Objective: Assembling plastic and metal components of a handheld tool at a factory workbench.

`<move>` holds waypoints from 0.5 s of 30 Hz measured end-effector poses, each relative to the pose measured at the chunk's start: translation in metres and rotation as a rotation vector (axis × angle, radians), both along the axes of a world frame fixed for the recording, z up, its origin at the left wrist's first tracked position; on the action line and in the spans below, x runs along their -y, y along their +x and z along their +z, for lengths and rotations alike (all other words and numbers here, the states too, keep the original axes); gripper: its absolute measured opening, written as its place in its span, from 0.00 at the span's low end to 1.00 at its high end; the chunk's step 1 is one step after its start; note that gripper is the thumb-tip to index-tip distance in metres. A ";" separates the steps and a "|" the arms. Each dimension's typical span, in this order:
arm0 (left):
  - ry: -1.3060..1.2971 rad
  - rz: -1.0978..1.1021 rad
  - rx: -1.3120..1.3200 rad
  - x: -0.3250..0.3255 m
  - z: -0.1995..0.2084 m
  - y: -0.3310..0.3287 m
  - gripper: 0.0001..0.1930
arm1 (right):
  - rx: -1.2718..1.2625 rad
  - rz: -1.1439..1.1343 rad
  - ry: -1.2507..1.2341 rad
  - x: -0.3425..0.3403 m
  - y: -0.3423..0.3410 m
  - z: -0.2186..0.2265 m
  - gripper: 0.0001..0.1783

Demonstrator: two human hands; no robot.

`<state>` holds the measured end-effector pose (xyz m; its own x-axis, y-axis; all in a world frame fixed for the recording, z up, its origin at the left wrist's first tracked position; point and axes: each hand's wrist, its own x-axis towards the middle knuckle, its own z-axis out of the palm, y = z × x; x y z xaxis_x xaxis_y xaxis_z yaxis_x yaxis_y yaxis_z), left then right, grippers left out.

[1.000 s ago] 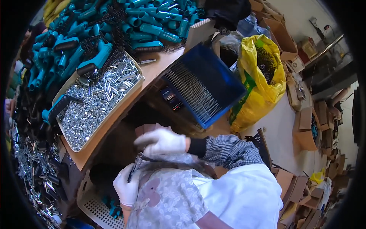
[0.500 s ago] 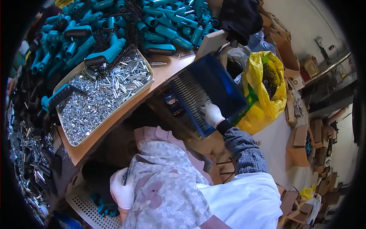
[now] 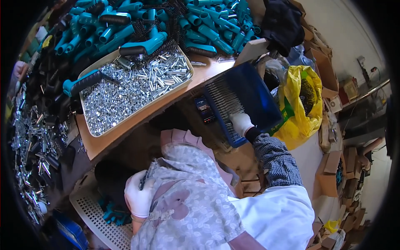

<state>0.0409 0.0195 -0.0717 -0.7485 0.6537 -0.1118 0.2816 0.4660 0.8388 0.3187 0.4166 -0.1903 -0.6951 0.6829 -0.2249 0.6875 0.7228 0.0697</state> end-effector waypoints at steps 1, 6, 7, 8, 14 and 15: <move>0.022 0.004 -0.002 0.000 0.000 -0.001 0.16 | 0.006 0.001 0.000 -0.002 0.002 0.001 0.08; 0.084 0.031 0.071 -0.002 0.012 -0.004 0.14 | -0.021 0.200 -0.044 -0.011 0.006 0.034 0.09; 0.081 0.028 0.075 -0.001 0.012 -0.006 0.14 | -0.018 0.208 0.007 -0.012 0.007 0.046 0.09; 0.080 0.032 0.103 0.002 0.011 -0.008 0.15 | -0.111 0.163 0.030 -0.008 0.003 0.061 0.10; 0.036 -0.080 0.063 0.007 0.004 -0.014 0.17 | -1.302 -0.371 -1.128 0.104 -0.097 0.160 0.06; 0.062 -0.065 0.114 0.004 0.014 -0.011 0.18 | -1.321 -0.424 -1.388 0.130 -0.116 0.166 0.05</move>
